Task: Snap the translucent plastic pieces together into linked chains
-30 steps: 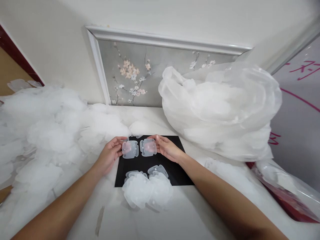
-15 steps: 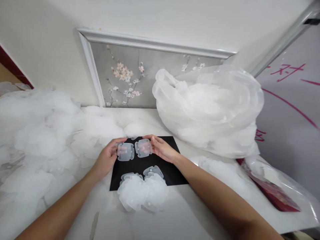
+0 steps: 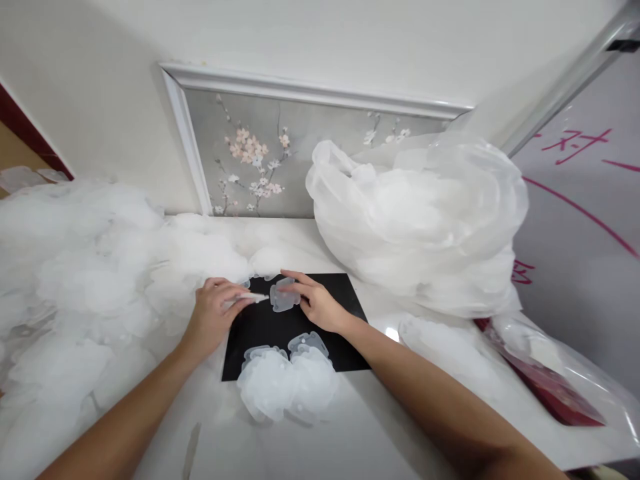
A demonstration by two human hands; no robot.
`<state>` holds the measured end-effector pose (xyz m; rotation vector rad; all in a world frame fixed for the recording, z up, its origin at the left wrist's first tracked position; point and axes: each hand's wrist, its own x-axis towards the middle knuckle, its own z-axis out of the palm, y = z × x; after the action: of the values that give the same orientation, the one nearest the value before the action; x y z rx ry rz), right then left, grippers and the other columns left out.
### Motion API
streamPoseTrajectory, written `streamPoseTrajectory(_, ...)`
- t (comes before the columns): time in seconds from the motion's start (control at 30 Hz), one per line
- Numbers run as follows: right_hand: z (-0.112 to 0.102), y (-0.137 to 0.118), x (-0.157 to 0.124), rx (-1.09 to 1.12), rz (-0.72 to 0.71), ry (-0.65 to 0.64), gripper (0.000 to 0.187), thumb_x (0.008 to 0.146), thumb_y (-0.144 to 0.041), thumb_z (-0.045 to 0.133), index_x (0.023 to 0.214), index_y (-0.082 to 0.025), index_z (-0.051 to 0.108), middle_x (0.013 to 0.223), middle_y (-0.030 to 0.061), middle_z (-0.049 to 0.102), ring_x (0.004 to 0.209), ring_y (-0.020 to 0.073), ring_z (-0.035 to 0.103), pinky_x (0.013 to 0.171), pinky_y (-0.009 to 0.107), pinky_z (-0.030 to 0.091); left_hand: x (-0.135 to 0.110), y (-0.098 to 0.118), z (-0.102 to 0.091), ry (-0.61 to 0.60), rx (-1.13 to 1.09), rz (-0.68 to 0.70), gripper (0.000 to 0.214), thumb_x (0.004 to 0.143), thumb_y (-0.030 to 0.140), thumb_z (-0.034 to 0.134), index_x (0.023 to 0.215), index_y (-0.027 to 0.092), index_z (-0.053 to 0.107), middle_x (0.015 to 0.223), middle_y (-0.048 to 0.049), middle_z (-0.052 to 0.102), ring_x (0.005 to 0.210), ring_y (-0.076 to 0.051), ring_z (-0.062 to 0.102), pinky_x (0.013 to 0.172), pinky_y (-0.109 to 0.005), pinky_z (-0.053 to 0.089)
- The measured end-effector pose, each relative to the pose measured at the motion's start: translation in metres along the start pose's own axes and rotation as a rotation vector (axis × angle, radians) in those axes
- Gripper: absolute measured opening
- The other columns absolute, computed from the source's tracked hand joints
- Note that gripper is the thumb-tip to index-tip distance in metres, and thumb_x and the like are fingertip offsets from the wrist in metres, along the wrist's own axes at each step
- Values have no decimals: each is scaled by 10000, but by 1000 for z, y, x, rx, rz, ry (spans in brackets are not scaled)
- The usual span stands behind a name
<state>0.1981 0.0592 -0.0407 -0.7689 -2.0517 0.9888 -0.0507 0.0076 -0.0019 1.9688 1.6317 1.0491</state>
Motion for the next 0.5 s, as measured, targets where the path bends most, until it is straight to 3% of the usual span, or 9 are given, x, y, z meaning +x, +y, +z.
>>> streamPoseTrajectory(0.1, 2, -3, 2, -29, 84, 137, 163, 841, -218, 576, 898, -233, 728, 1227, 75, 652, 1160, 248, 558, 1014, 445, 433, -1, 5, 0, 104, -293, -259, 297, 752, 484, 678, 832, 198, 681, 826, -42, 705, 929, -266, 635, 835, -402, 510)
streamPoseTrajectory(0.17, 3, -5, 3, 126, 198, 217, 166, 842, -362, 629, 825, -216, 708, 1016, 67, 713, 1016, 249, 607, 926, 432, 480, -3, 9, 1, 23, -622, -426, 373, 708, 487, 733, 908, 182, 653, 857, -41, 715, 872, -242, 671, 777, -369, 537)
streamPoseTrajectory(0.27, 3, -6, 4, 570, 381, 191, 265, 786, -441, 701, 892, -199, 675, 837, 25, 705, 790, 197, 651, 779, 364, 529, -5, 14, 4, -126, -995, -595, 412, 697, 372, 786, 1039, 189, 644, 1011, -67, 734, 913, -235, 695, 822, -374, 553)
streamPoseTrajectory(0.37, 2, -6, 5, 882, 487, 142, 383, 710, -412, 792, 999, -204, 652, 883, 22, 715, 772, 179, 685, 781, 343, 545, -5, 16, 6, -188, -1137, -704, 295, 819, 348, 681, 1060, 179, 660, 1080, -90, 723, 950, -243, 699, 869, -403, 558)
streamPoseTrajectory(0.5, 0, -2, 6, 1003, 531, 146, 350, 777, -460, 733, 981, -188, 652, 845, 51, 724, 719, 188, 702, 763, 376, 564, -4, 16, 5, -208, -1202, -782, 329, 938, 404, 494, 1078, 158, 661, 1071, -106, 718, 969, -245, 696, 903, -422, 550)
